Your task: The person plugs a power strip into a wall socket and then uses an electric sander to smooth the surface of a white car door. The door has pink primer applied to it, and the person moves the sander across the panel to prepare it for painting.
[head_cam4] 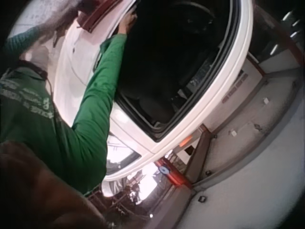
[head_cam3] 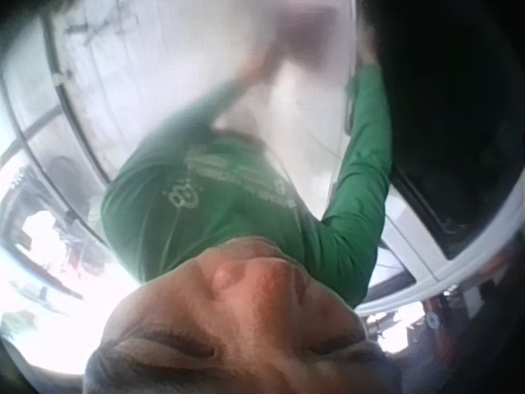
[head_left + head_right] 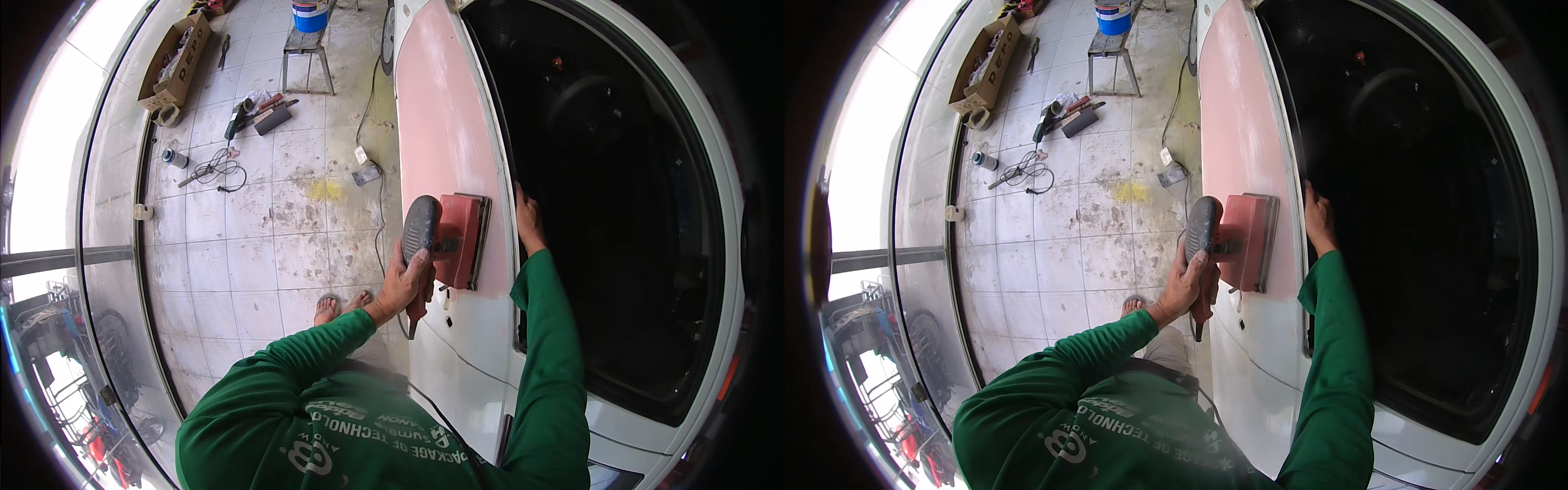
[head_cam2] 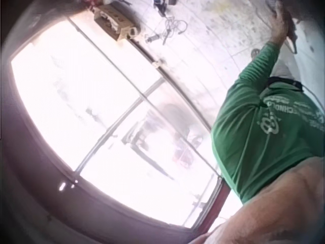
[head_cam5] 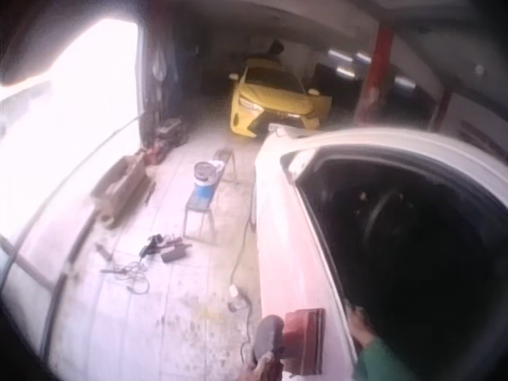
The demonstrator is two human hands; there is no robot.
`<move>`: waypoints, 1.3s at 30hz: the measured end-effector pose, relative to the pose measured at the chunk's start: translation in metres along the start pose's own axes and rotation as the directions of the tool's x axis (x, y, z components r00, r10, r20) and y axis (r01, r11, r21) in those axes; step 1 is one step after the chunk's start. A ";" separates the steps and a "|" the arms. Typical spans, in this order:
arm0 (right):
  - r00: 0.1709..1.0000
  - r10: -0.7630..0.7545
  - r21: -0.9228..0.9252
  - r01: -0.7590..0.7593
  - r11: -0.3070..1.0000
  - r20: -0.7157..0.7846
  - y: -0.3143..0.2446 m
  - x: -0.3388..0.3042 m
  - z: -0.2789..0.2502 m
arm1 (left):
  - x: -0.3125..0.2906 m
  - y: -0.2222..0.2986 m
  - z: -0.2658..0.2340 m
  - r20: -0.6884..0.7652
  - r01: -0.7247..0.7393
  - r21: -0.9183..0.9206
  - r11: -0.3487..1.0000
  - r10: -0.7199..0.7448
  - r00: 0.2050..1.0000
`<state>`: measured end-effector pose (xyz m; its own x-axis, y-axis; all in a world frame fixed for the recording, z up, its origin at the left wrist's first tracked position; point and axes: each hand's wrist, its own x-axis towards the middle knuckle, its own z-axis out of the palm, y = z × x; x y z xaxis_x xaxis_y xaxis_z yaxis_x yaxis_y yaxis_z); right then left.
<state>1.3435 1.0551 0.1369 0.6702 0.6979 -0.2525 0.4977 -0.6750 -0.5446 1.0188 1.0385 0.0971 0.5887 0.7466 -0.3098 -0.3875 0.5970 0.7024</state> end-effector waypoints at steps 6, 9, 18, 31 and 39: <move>0.999 0.036 -0.032 -0.036 0.999 0.013 0.002 -0.005 -0.007 | -0.037 -0.024 0.007 -0.083 0.006 0.013 1.000 -0.005 0.997; 0.995 0.089 -0.019 -0.089 0.996 0.044 -0.003 -0.006 -0.005 | 0.013 0.014 0.010 -0.110 0.110 -0.162 0.981 -0.129 0.986; 0.999 0.015 -0.044 -0.013 0.999 0.042 -0.006 -0.003 -0.006 | 0.177 0.079 -0.021 -0.165 0.073 -0.193 0.979 -0.105 0.981; 0.997 0.075 0.040 -0.076 0.996 0.030 0.013 0.004 -0.002 | -0.029 -0.002 0.016 -0.116 0.195 -0.228 0.954 -0.225 0.967; 0.997 0.063 0.043 -0.065 0.997 0.037 0.009 0.000 -0.004 | 0.004 0.026 0.035 -0.177 0.158 -0.215 0.964 -0.198 0.964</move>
<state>1.3502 1.0484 0.1356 0.6797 0.6621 -0.3156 0.4294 -0.7080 -0.5606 1.0360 1.0467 0.1372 0.5186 0.6538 -0.5510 -0.4327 0.7565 0.4903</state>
